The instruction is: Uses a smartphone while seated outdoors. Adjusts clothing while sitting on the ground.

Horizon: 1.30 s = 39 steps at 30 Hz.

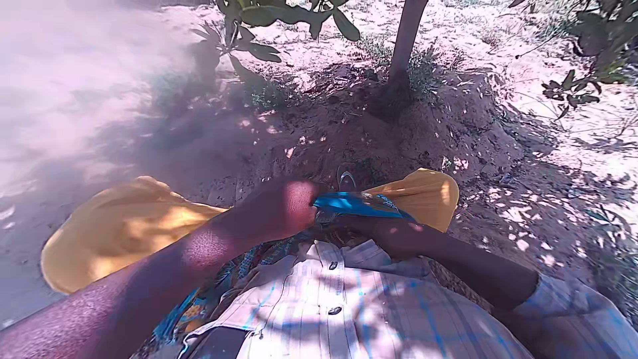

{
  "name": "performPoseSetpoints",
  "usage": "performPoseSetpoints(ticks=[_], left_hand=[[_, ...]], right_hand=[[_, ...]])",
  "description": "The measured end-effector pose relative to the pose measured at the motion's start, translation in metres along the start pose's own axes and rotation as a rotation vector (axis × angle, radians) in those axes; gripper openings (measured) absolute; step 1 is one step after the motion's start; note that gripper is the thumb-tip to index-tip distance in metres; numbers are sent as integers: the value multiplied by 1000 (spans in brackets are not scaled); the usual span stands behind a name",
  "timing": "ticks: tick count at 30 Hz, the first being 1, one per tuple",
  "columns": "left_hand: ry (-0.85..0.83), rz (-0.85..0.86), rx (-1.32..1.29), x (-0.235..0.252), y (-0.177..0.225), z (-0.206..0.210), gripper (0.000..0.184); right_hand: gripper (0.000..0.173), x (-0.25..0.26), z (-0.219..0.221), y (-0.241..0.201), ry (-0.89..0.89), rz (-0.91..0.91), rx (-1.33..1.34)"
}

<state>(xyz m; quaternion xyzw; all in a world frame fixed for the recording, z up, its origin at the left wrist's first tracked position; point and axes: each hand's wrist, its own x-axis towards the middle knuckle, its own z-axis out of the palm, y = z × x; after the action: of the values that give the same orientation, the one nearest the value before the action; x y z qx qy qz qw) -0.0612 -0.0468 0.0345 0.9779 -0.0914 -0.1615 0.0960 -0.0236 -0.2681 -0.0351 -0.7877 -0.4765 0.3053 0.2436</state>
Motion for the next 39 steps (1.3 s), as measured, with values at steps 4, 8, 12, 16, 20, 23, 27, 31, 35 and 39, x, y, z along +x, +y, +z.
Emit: performPoseSetpoints(ticks=[4,8,12,16,20,23,27,31,35,39], left_hand=[[262,310,-625,0,-20,9,24],[221,54,-1266,-5,-14,35,37],[270,-4,-1242,-10,-8,36,32],[169,-156,-1087,-19,-2,21,15],[-25,-197,-813,-28,-15,16,36],[-180,-234,-571,-43,-18,13,50],[-370,-220,-302,-58,-21,22,61],[-227,-23,75,-61,-13,44,32],[-219,-58,59,-52,-3,44,26],[-339,10,-248,-48,-24,52,11]], right_hand=[[45,-24,-4,-25,16,-197,159],[38,-28,12,-30,122,-84,113],[41,-19,14,-37,62,1,119],[44,1,16,-44,-10,-176,294],[39,1,20,-67,-50,-305,347],[35,1,38,-61,175,-698,347],[46,-1,75,29,196,-983,147],[40,-13,68,25,142,-909,165],[33,-1,44,-27,227,-1076,223],[24,-25,25,-74,264,-808,361]])
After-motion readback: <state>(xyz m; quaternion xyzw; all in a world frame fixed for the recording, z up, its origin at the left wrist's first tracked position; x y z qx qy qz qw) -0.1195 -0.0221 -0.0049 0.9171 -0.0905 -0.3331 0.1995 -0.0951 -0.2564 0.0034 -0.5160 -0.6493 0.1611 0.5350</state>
